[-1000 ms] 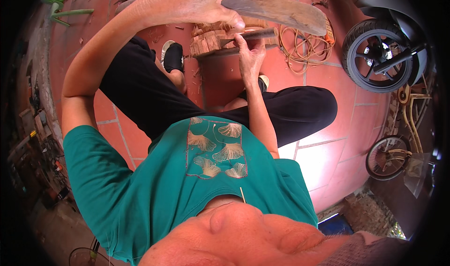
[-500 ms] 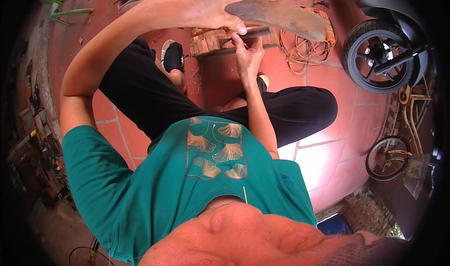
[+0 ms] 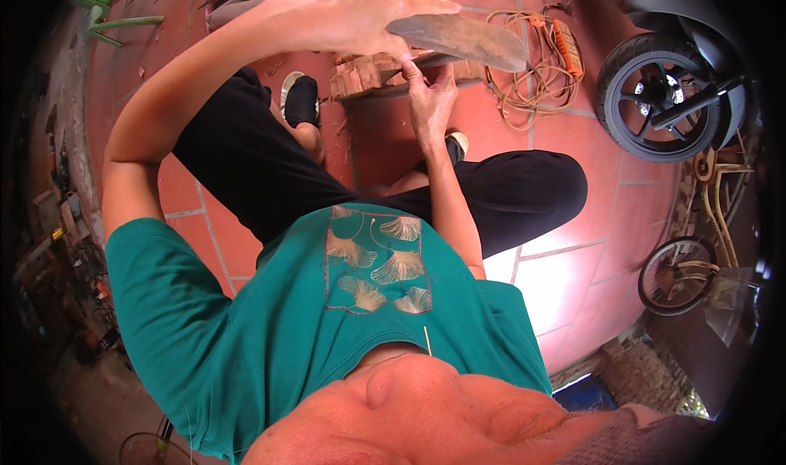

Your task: The person carves a wooden sculpture using a chisel and mallet, repeatedly striking the chisel to shape the wood. The person occasionally pauses to inspect the work and adjust the tool.

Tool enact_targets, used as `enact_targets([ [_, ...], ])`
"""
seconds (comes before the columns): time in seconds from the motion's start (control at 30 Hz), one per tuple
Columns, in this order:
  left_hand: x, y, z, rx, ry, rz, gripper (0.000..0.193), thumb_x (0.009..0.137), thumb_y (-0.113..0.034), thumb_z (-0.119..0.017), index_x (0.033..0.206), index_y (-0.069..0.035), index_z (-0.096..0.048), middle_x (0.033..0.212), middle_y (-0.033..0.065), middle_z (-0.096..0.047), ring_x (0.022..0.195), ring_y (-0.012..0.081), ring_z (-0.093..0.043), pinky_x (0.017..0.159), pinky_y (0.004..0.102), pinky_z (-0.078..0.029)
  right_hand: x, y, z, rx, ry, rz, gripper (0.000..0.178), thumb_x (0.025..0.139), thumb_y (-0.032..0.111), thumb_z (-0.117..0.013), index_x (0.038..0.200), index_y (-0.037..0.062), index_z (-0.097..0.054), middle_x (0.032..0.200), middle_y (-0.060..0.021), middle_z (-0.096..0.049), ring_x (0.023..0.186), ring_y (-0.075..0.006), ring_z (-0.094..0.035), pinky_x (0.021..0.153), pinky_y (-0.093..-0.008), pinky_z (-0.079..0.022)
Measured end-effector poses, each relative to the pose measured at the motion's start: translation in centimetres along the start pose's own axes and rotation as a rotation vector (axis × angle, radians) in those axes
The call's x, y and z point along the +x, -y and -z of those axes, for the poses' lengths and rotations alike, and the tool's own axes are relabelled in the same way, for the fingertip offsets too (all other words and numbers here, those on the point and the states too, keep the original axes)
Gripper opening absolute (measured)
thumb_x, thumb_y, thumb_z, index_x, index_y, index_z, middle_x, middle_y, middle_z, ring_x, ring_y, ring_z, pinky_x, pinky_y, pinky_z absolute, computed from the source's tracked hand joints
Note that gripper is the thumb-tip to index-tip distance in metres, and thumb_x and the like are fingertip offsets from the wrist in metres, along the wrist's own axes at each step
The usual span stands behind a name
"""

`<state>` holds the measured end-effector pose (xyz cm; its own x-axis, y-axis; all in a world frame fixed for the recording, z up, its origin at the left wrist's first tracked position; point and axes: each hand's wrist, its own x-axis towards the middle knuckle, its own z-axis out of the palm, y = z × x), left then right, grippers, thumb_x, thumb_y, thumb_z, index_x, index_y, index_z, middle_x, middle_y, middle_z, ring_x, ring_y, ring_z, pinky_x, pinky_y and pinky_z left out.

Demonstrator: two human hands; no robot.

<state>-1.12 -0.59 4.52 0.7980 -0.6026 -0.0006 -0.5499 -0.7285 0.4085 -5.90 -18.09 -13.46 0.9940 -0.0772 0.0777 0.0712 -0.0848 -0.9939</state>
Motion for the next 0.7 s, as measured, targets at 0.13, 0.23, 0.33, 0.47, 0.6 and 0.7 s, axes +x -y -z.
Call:
enact_targets([
  [0.13,0.3,-0.7,1.7,-0.089,0.098,0.027,0.081,0.078,-0.02,-0.075,0.153,-0.024,-0.043,0.119,0.0174,-0.069,0.094,0.0356,-0.069,0.087,0.0435,-0.054,-0.1,-0.3,0.1,0.001,0.011,-0.03,0.03,0.09,0.007,-0.076,0.114,0.0009,-0.06,0.095,-0.0108,-0.074,0.086,-0.0183,-0.071,0.077,-0.033,-0.056],
  [0.23,0.4,-1.8,4.0,-0.383,0.077,-0.052,0.073,0.087,-0.022,-0.071,0.152,-0.006,-0.042,0.123,0.0282,-0.066,0.104,0.041,-0.068,0.09,0.0427,-0.054,-0.1,-0.4,0.4,0.024,0.018,-0.046,0.03,0.09,0.007,-0.076,0.115,0.0011,-0.06,0.096,-0.0106,-0.074,0.087,-0.017,-0.07,0.078,-0.0327,-0.055],
  [0.33,0.2,-0.8,3.1,-0.34,-0.002,-0.137,0.074,0.086,-0.024,-0.071,0.152,-0.007,-0.042,0.12,0.0281,-0.066,0.103,0.0417,-0.068,0.089,0.0438,-0.054,0.0,-0.1,0.4,0.058,0.02,-0.046,0.029,0.09,0.007,-0.076,0.114,0.0007,-0.061,0.096,-0.0102,-0.073,0.087,-0.0162,-0.07,0.079,-0.0321,-0.055],
  [0.47,-0.2,-0.6,3.6,-0.177,0.221,0.047,0.075,0.085,-0.025,-0.072,0.152,-0.008,-0.042,0.114,0.0283,-0.068,0.098,0.0436,-0.068,0.087,0.0463,-0.054,0.2,-0.4,0.4,0.163,0.004,-0.081,0.027,0.091,0.007,-0.075,0.113,0.0001,-0.061,0.095,-0.0096,-0.074,0.087,-0.0154,-0.07,0.079,-0.0311,-0.055],
  [0.6,-0.3,-1.3,4.8,-0.211,0.176,0.053,0.075,0.084,-0.025,-0.073,0.151,-0.007,-0.043,0.111,0.0288,-0.068,0.094,0.044,-0.069,0.085,0.0477,-0.054,0.1,0.1,0.3,0.03,-0.012,-0.012,0.023,0.093,0.004,-0.073,0.112,-0.0021,-0.06,0.091,-0.0065,-0.07,0.081,-0.0131,-0.067,0.074,-0.0272,-0.055],
  [0.7,-0.5,-1.3,5.2,-0.276,0.086,0.007,0.074,0.085,-0.025,-0.072,0.151,-0.007,-0.043,0.111,0.0288,-0.068,0.095,0.0439,-0.069,0.085,0.0477,-0.054,0.0,0.7,0.2,0.055,-0.031,0.005,0.023,0.093,0.005,-0.073,0.111,-0.0015,-0.06,0.09,-0.0068,-0.07,0.081,-0.013,-0.067,0.074,-0.0272,-0.055],
])
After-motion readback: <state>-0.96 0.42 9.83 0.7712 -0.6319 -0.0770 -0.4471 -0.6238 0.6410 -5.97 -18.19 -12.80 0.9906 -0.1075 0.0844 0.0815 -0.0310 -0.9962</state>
